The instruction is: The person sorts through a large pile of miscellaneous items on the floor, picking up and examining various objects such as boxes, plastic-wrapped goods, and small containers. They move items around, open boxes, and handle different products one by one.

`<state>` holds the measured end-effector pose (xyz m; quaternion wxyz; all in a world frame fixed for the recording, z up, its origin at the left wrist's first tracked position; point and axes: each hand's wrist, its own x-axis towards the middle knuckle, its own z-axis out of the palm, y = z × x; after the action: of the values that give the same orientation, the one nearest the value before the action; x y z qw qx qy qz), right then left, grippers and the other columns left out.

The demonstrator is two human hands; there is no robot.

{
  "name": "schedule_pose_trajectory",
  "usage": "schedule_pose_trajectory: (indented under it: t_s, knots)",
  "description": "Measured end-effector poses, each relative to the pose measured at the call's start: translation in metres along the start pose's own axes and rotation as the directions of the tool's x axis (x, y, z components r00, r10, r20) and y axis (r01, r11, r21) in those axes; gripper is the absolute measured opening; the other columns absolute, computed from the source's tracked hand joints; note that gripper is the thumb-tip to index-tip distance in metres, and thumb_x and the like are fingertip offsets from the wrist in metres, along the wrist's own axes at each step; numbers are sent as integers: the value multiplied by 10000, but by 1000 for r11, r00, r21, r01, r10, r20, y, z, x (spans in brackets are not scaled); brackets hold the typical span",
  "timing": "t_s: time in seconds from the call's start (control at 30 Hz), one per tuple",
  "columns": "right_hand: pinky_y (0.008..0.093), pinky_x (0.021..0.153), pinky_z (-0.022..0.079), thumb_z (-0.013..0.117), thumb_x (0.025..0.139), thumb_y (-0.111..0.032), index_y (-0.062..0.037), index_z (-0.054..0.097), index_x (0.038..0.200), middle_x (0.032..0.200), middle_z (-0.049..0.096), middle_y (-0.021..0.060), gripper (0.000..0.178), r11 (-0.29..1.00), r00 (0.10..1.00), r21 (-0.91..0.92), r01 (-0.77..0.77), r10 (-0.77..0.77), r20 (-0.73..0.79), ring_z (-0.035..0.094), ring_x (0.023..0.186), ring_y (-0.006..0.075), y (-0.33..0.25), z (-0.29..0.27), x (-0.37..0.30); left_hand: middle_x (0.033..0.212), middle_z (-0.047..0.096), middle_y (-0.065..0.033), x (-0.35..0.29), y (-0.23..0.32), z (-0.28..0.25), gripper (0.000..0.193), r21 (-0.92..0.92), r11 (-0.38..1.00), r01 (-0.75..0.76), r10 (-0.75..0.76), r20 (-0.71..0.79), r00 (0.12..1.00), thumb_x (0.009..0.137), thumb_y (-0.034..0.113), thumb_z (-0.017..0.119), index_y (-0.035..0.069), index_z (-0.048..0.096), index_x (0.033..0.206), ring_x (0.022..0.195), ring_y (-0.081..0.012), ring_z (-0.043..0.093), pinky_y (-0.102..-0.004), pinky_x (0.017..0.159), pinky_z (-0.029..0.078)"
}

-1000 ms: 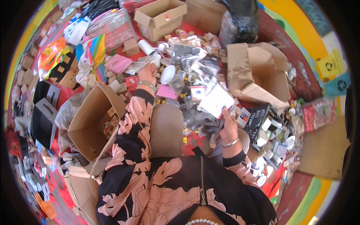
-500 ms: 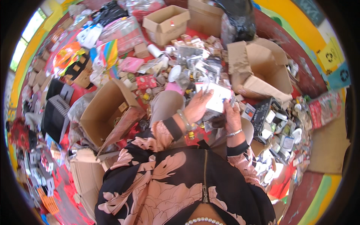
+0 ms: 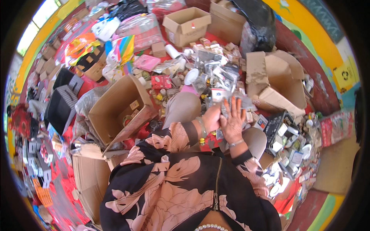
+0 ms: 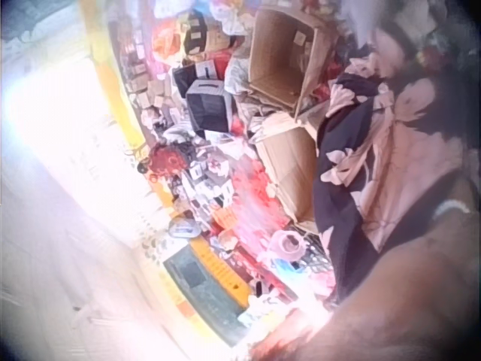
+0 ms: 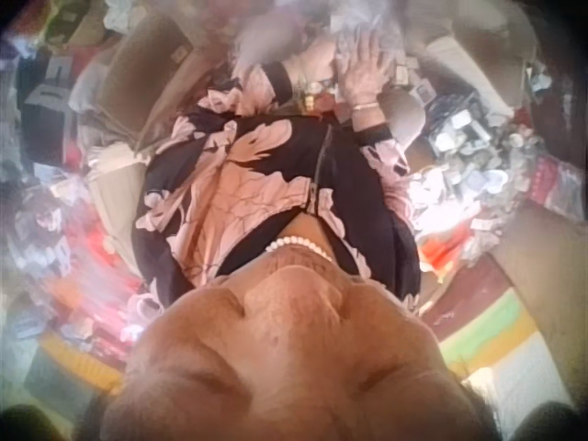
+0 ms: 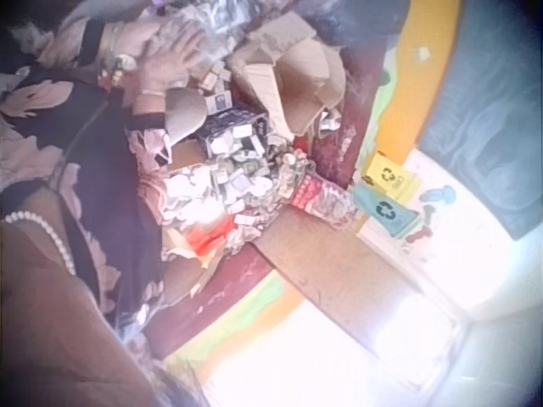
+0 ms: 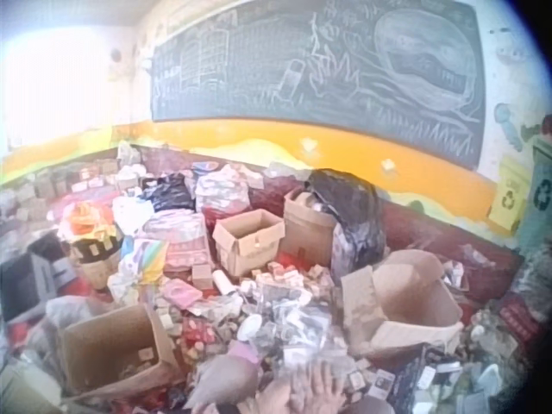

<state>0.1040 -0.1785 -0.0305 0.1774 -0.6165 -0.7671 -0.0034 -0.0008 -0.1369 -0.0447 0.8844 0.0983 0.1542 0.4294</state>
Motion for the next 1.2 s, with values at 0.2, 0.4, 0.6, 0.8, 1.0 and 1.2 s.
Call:
schedule_pose_trajectory:
  t_s: [0.2,0.4,0.6,0.8,1.0,1.2]
  knots:
    - [489,1041,130,466,838,-339,-211,311,1363,1448,198,69,562,998,995,-24,-55,53,-88,161,1339,272,-8,10,39,1147,531,-71,13,18,-15,278,49,993,-105,102,69,992,926,236,419,67,500,1131,1044,-187,508,-346,932,394]
    - [429,989,276,366,890,-395,-90,436,1256,1318,378,166,482,904,922,329,-273,343,-178,328,1231,334,15,14,70,1199,510,-65,7,25,-8,393,51,997,-66,59,125,990,929,312,415,75,419,1243,1098,-212,487,-394,968,353]
    - [423,820,437,240,904,-534,70,538,1074,960,596,270,694,480,658,529,-700,722,216,559,926,404,87,34,70,1287,439,-120,9,24,-7,443,29,997,-65,59,191,980,939,314,373,57,353,1300,1181,-260,433,-446,1010,308]
    - [346,831,489,418,892,-480,-22,520,1118,1021,608,122,521,-615,835,789,-20,423,351,606,912,239,68,-8,44,1268,461,-96,5,23,-6,496,46,995,-87,80,134,988,929,392,379,50,354,1286,1162,-274,456,-441,963,367]
    - [305,776,499,542,841,-457,-36,533,1106,1010,621,83,497,-567,818,758,-322,236,524,612,878,173,35,5,7,999,573,-54,16,-2,-31,284,747,598,-292,334,99,937,936,236,434,20,492,1112,868,-117,538,-264,766,432]
    - [293,809,480,575,811,-475,-36,546,1100,1028,621,81,526,-609,789,646,-459,54,612,606,905,164,31,-1,-17,871,588,-75,1,-16,-54,247,917,232,-324,372,224,901,930,206,435,-7,491,1043,777,-123,527,-289,699,428]
